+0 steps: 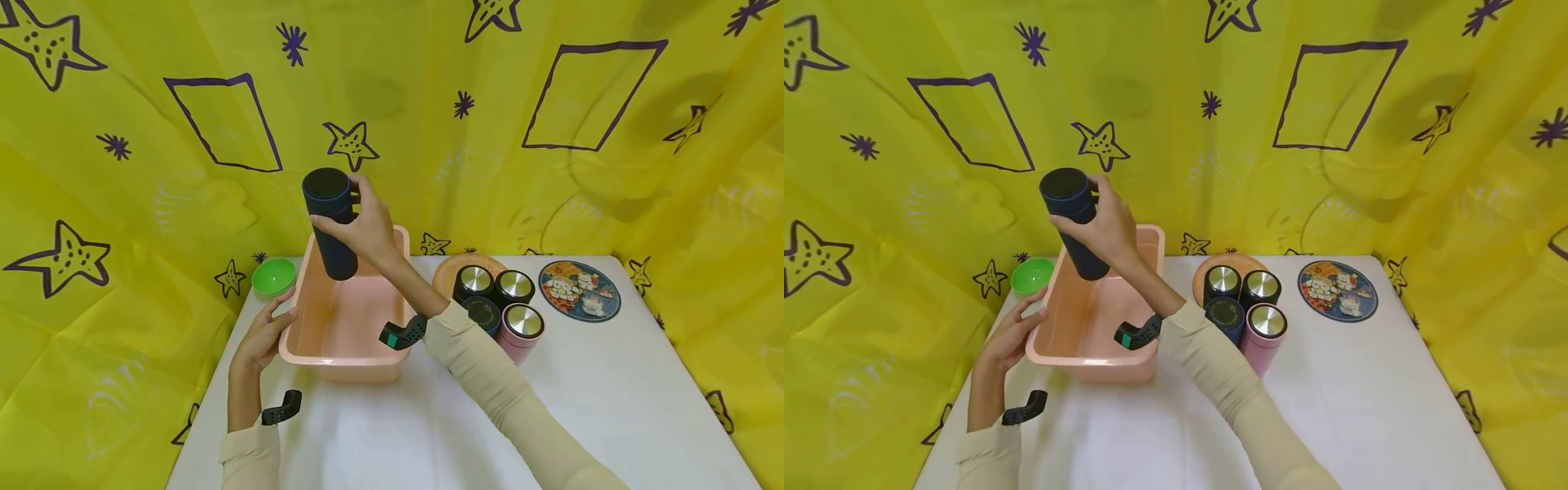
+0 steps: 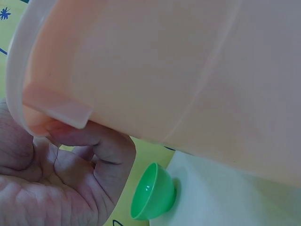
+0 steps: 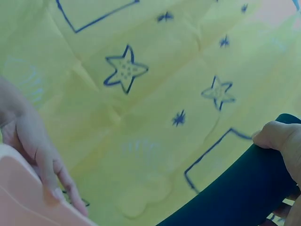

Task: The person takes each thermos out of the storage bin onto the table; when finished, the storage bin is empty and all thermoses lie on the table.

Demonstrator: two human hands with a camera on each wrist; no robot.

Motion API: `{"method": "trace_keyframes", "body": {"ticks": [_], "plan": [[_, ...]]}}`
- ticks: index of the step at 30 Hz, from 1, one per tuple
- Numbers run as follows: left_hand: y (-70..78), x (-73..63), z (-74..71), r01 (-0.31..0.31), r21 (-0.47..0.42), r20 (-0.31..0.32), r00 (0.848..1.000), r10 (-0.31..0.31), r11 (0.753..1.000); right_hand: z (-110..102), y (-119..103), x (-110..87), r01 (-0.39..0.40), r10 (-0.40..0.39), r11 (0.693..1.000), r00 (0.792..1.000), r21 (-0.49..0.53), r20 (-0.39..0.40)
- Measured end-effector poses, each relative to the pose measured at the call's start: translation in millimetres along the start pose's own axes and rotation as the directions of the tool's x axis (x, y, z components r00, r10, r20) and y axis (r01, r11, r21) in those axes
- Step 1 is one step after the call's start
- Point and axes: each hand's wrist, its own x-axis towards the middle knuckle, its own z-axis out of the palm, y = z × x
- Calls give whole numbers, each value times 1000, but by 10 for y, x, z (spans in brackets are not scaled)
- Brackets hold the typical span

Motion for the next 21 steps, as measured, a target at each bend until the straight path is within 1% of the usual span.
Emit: {"method": "trace_keyframes", "body": {"ticks": [3, 7, 10, 13, 17, 21], "plan": [[12, 10, -5, -10, -1, -2, 1000, 10, 1000, -76, -113, -39, 35, -35, 999, 999, 12, 17], [8, 19, -5, 0, 11, -19, 1000, 0, 1000, -187, -241, -128, 69, -71, 996, 997, 58, 35], [-13, 18, 7, 11, 14, -26, 1000, -10, 1000, -286, -316, -224, 59, -65, 993, 997, 103, 52], [-23, 14, 10, -2, 12, -27, 1000, 2, 1000, -391, -388, -318, 41, -52, 989, 996, 139, 73], [-39, 2, 25, -27, 10, -24, 999, 27, 1000, -522, -460, -458, 38, -53, 988, 993, 148, 102], [-29, 6, 29, -32, 9, -25, 999, 32, 999, -656, -525, -595, 54, -69, 990, 990, 128, 119]]}}
